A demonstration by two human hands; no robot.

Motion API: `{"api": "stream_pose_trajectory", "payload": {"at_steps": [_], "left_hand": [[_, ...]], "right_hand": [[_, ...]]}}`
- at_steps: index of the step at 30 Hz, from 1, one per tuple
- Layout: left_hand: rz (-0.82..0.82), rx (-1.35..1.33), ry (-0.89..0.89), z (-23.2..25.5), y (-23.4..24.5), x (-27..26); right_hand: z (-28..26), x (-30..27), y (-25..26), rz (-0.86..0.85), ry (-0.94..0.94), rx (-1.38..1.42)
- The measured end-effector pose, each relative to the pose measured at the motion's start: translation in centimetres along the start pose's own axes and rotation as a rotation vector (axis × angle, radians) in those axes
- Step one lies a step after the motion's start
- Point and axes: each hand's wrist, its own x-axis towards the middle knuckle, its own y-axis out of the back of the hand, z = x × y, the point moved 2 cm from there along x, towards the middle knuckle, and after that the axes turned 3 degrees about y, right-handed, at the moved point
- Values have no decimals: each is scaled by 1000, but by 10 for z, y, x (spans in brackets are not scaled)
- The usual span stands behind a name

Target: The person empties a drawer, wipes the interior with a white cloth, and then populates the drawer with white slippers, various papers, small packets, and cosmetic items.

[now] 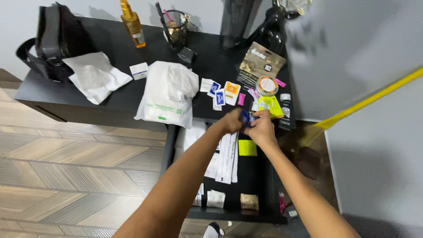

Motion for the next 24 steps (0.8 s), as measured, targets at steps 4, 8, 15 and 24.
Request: {"api": "stream_pose_trajectory", "payload": {"at_steps": [4,8,15,24], "left_hand": [[-292,221,8,-5,-64,-36],[-456,172,129,-23,-113,-69],[-358,-249,193,-89,-174,-79],[-123,-32,128,-101,-179,-127]], "right_hand": [[-10,-57,32,-169,808,-350],[31,-82,33,-528,16,-247],[117,-103,12,-446,-124,-236],[188,-116,-24,-313,-377,-439]]}}
